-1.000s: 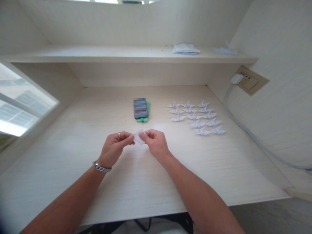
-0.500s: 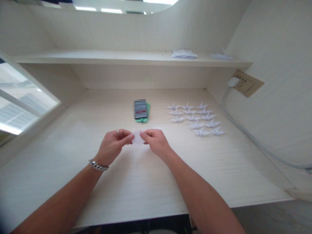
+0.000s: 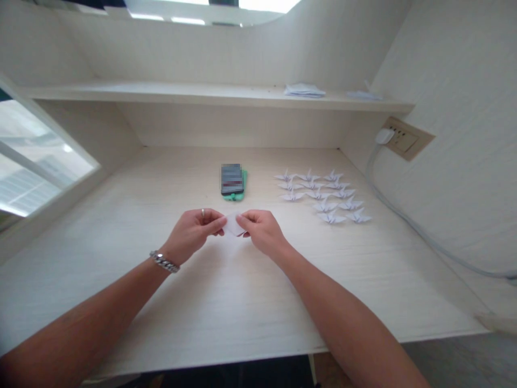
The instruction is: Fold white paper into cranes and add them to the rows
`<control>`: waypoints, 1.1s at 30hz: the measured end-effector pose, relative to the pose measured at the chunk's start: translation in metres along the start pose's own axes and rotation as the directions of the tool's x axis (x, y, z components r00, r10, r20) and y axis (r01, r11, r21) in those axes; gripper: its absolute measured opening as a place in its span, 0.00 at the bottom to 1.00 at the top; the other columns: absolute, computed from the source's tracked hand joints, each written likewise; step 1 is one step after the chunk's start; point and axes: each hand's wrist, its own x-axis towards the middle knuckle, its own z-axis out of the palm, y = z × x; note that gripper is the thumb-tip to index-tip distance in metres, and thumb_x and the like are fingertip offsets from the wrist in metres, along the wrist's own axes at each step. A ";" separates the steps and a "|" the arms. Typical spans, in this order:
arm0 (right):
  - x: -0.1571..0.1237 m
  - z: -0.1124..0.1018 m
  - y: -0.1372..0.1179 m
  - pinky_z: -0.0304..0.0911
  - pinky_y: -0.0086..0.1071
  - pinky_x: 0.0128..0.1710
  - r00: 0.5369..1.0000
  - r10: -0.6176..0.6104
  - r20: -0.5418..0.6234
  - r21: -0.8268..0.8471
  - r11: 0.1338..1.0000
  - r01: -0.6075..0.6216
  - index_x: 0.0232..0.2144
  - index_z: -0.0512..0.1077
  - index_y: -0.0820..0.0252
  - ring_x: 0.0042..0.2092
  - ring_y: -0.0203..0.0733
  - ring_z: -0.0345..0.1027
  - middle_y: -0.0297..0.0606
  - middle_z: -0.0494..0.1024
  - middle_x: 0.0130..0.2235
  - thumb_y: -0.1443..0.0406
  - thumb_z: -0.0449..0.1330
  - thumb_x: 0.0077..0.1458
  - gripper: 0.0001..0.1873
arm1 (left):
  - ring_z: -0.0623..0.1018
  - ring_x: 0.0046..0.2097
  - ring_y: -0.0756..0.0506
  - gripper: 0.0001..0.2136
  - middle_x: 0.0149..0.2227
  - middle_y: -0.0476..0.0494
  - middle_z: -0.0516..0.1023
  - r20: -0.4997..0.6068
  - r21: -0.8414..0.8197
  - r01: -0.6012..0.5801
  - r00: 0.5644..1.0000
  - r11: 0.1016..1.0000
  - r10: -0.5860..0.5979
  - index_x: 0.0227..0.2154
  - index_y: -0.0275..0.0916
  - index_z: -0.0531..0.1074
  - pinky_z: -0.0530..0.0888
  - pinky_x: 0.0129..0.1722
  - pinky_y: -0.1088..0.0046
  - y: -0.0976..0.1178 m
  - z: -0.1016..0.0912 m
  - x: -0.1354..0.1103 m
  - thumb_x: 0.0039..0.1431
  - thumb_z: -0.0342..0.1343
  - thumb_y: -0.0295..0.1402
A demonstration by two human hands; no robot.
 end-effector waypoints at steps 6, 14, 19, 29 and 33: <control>-0.002 0.007 0.009 0.61 0.29 0.28 0.997 -0.064 0.030 -0.108 0.992 0.067 0.26 0.73 0.61 0.28 0.36 0.67 0.33 0.76 0.26 0.62 0.67 0.43 0.09 | 0.72 0.23 0.49 0.12 0.20 0.46 0.76 0.006 0.019 0.003 1.000 1.000 -0.003 0.21 0.37 0.75 0.66 0.24 0.75 -0.004 0.006 -0.005 0.51 0.61 0.40; -0.004 0.011 0.004 0.65 0.31 0.30 0.995 -0.013 0.102 -0.014 1.000 0.014 0.30 0.73 0.62 0.28 0.37 0.70 0.34 0.76 0.25 0.67 0.64 0.43 0.08 | 0.73 0.24 0.49 0.12 0.21 0.46 0.77 0.000 0.059 -0.002 1.000 0.998 0.002 0.23 0.36 0.76 0.67 0.25 0.75 -0.007 -0.005 -0.011 0.54 0.59 0.40; -0.008 0.008 0.001 0.61 0.29 0.27 0.993 -0.078 0.091 -0.151 0.984 0.091 0.27 0.72 0.61 0.26 0.35 0.66 0.31 0.72 0.24 0.58 0.63 0.49 0.11 | 0.73 0.25 0.50 0.13 0.22 0.47 0.77 0.033 0.209 -0.043 0.999 0.977 0.036 0.22 0.36 0.75 0.66 0.26 0.76 -0.003 -0.007 -0.015 0.55 0.57 0.40; -0.009 0.006 0.011 0.61 0.29 0.28 0.992 -0.100 -0.072 -0.163 0.983 0.087 0.25 0.76 0.61 0.27 0.35 0.67 0.32 0.77 0.25 0.56 0.64 0.49 0.13 | 0.75 0.26 0.49 0.15 0.24 0.45 0.77 0.022 0.063 0.009 1.000 0.998 -0.010 0.26 0.35 0.75 0.71 0.28 0.75 -0.011 -0.015 -0.007 0.57 0.55 0.43; -0.013 0.010 0.011 0.66 0.31 0.34 0.954 -0.199 -0.225 -0.164 0.973 0.164 0.33 0.81 0.58 0.34 0.41 0.74 0.37 0.82 0.34 0.58 0.66 0.49 0.11 | 0.73 0.23 0.51 0.16 0.23 0.48 0.77 -0.035 -0.007 0.048 0.998 0.999 -0.048 0.38 0.34 0.75 0.69 0.23 0.76 -0.003 -0.006 -0.013 0.53 0.60 0.42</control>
